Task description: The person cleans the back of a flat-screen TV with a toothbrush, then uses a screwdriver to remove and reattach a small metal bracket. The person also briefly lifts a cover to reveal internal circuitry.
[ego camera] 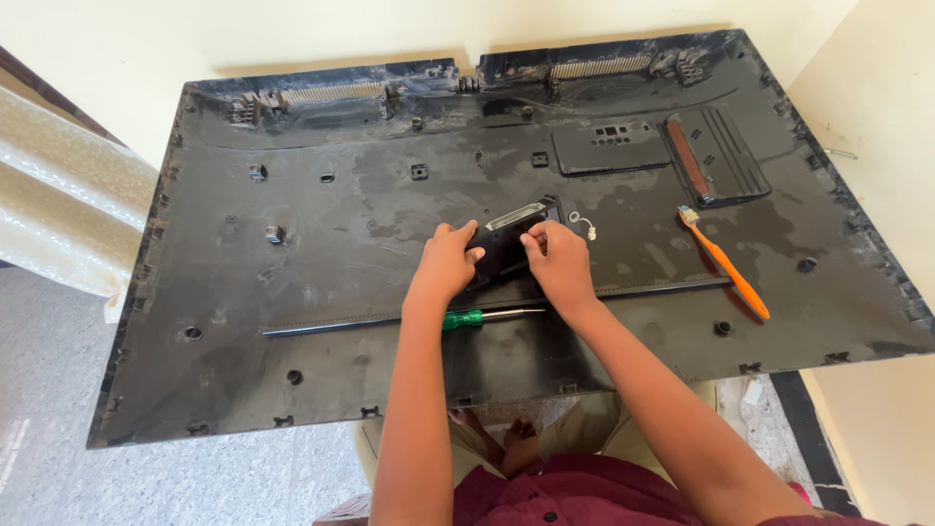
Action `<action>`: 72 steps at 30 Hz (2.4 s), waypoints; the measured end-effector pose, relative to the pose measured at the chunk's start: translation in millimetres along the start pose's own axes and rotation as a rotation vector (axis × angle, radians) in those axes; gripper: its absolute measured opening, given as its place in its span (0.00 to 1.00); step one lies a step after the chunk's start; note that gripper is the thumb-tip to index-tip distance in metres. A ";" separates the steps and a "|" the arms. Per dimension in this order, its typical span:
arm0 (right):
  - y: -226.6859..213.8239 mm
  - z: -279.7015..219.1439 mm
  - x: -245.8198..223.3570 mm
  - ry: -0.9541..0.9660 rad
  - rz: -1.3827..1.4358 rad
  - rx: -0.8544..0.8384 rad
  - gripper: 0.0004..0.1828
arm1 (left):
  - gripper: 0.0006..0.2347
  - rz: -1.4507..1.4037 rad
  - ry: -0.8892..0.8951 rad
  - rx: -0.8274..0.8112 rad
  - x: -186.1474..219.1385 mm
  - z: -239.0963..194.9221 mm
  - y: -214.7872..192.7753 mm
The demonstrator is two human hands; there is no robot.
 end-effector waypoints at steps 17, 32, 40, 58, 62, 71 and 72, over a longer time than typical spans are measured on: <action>-106.5 -25.8 86.0 0.268 -0.530 -0.114 0.10 | 0.24 0.159 0.078 0.206 31.6 -47.8 -6.0; 58.0 -82.2 -72.1 -0.569 -0.396 -0.461 0.22 | 0.23 0.215 0.038 0.092 27.2 -45.3 -5.1; 45.2 -88.1 -92.7 -0.638 -0.595 -0.555 0.26 | 0.26 0.099 0.016 0.017 30.0 -41.8 -14.6; -107.3 -140.2 -30.2 0.106 1.088 -0.135 0.17 | 0.23 0.075 0.135 0.577 88.0 -95.1 6.8; -105.9 -131.2 -38.8 0.082 0.763 -0.067 0.17 | 0.20 0.171 0.226 0.308 71.4 -86.5 4.0; -108.2 -37.0 -26.5 -0.074 0.384 0.026 0.22 | 0.24 0.303 0.176 -0.170 47.3 -32.4 -13.9; -103.2 -27.3 -22.5 -0.056 0.412 0.004 0.24 | 0.25 0.299 0.153 -0.192 43.6 -28.7 -15.9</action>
Point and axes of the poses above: each hand's wrist, its own z-axis towards the middle knuckle, its own y-axis out of the palm, x = y × z, the point moved 6 cm from there along z, towards the middle knuckle, and after that the axes turned 11 degrees about -x, right-handed, at the moved point
